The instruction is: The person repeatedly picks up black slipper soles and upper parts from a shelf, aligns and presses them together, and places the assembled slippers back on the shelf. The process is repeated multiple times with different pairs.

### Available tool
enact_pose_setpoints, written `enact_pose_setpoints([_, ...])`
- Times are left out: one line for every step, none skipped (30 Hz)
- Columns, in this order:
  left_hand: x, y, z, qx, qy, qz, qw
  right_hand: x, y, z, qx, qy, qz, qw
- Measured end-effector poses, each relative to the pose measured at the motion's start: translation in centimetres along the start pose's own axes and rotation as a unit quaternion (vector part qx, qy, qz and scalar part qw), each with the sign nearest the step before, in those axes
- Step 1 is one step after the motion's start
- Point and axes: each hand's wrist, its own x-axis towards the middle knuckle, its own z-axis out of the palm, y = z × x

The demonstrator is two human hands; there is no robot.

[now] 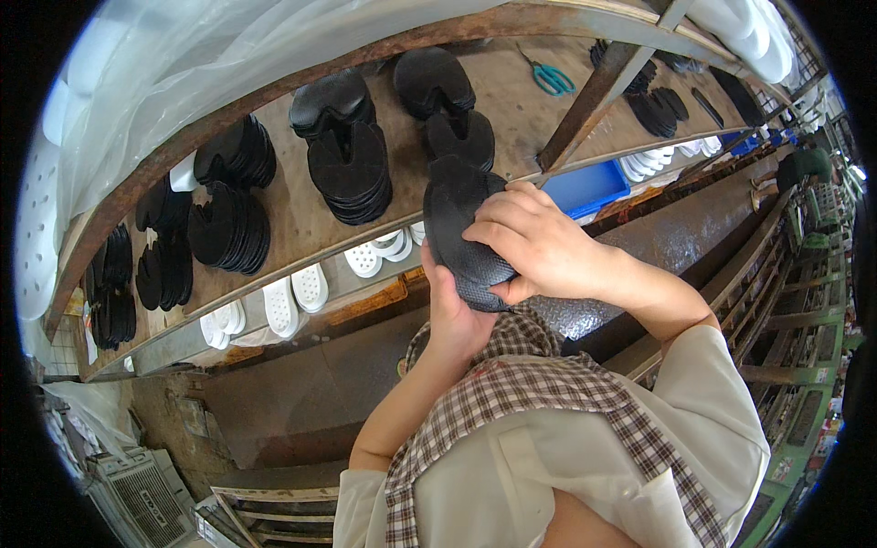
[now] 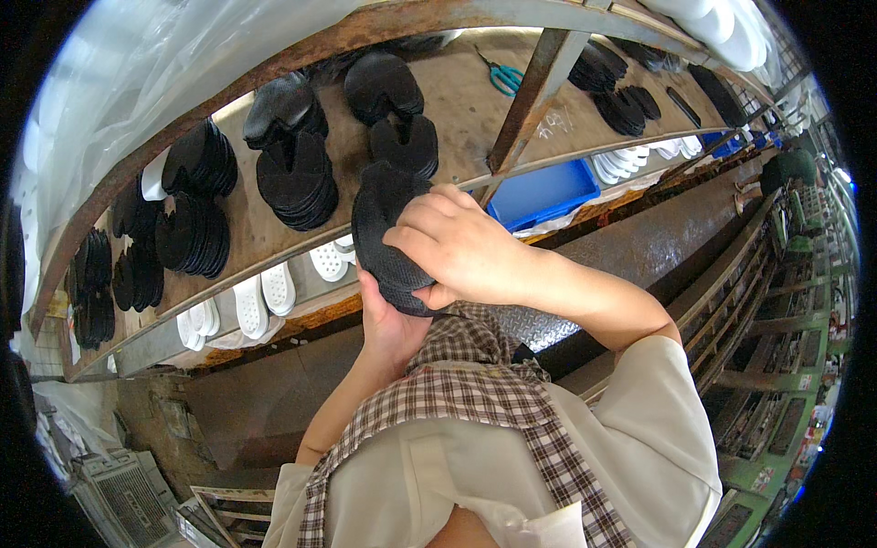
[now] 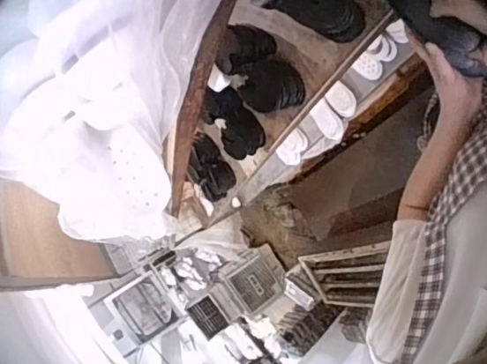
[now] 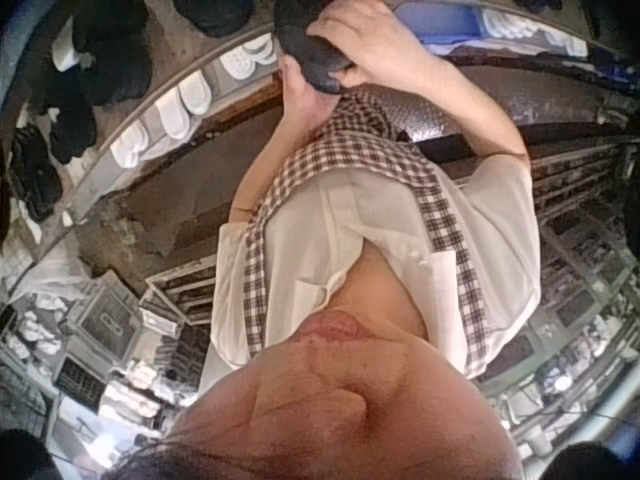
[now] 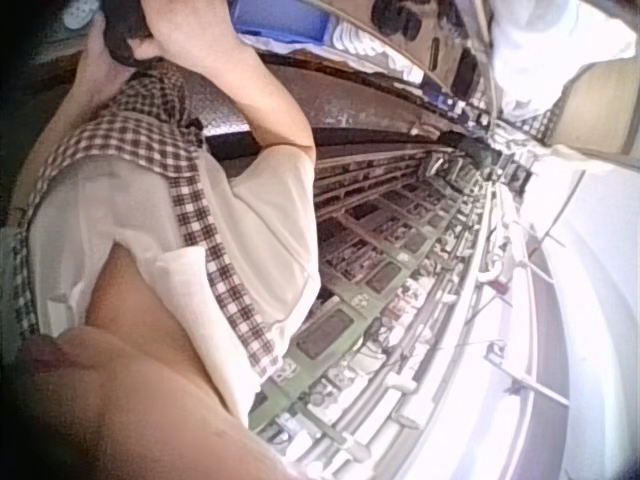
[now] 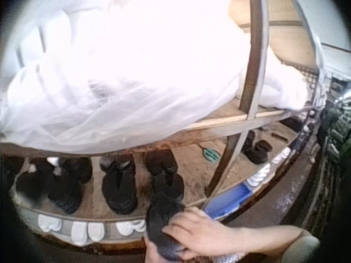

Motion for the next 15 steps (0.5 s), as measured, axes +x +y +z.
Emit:
enact_pose_setpoints([-0.1,0.0,-0.1,0.002,-0.014,0.013,1.000,0.0,0.2,-0.1,0.000,0.000,-0.007,1.000])
enact_pose_setpoints([-0.2,0.1,-0.2,0.019,-0.004,0.014,1.000,0.0,0.4,-0.2,-0.004,-0.005,-0.018,1.000])
enact_pose_setpoints([-0.5,0.2,-0.4,0.031,0.006,0.018,0.999,0.1,0.8,-0.5,0.011,0.022,-0.007,1.000])
enact_pose_setpoints([-0.8,0.3,-0.5,0.010,0.017,0.002,1.000,0.1,1.4,-0.9,0.021,0.044,-0.001,0.999])
enact_pose_setpoints([-1.1,0.4,-0.6,-0.025,0.014,-0.005,1.000,0.3,2.2,-1.4,0.029,0.064,0.004,0.998])
enact_pose_setpoints([-1.5,0.6,-0.8,-0.024,0.038,-0.019,0.999,0.6,3.3,-1.7,-0.006,0.124,0.022,0.992])
enact_pose_setpoints([-1.9,0.8,-1.0,-0.017,0.059,-0.029,0.998,1.0,4.5,-2.0,0.001,0.153,0.076,0.985])
enact_pose_setpoints([-2.3,1.0,-1.2,-0.018,0.068,-0.033,0.997,1.7,6.1,-2.0,-0.018,0.143,0.079,0.986])
enact_pose_setpoints([-2.7,1.2,-1.4,-0.027,0.067,-0.036,0.997,2.3,7.8,-1.7,-0.036,0.131,0.089,0.987])
enact_pose_setpoints([-2.9,1.5,-1.5,-0.039,0.117,-0.067,0.990,2.9,9.3,-0.8,-0.043,0.116,0.079,0.989])
enact_pose_setpoints([-3.1,1.6,-1.5,-0.034,0.103,-0.053,0.993,3.5,10.7,0.4,-0.050,0.103,0.064,0.991])
enact_pose_setpoints([-3.4,1.7,-1.4,-0.025,0.100,-0.045,0.994,3.7,11.9,1.6,-0.078,0.068,0.057,0.993])
enact_pose_setpoints([-3.7,1.9,-1.3,-0.024,0.085,-0.038,0.995,3.7,12.7,2.9,-0.044,0.036,0.058,0.997])
enact_pose_setpoints([-3.8,2.2,-1.2,-0.007,0.103,-0.040,0.994,3.6,13.4,4.0,-0.011,0.006,0.054,0.998])
enact_pose_setpoints([-3.9,2.4,-1.0,0.000,0.110,-0.042,0.993,3.6,13.9,4.7,0.018,-0.043,0.067,0.997])
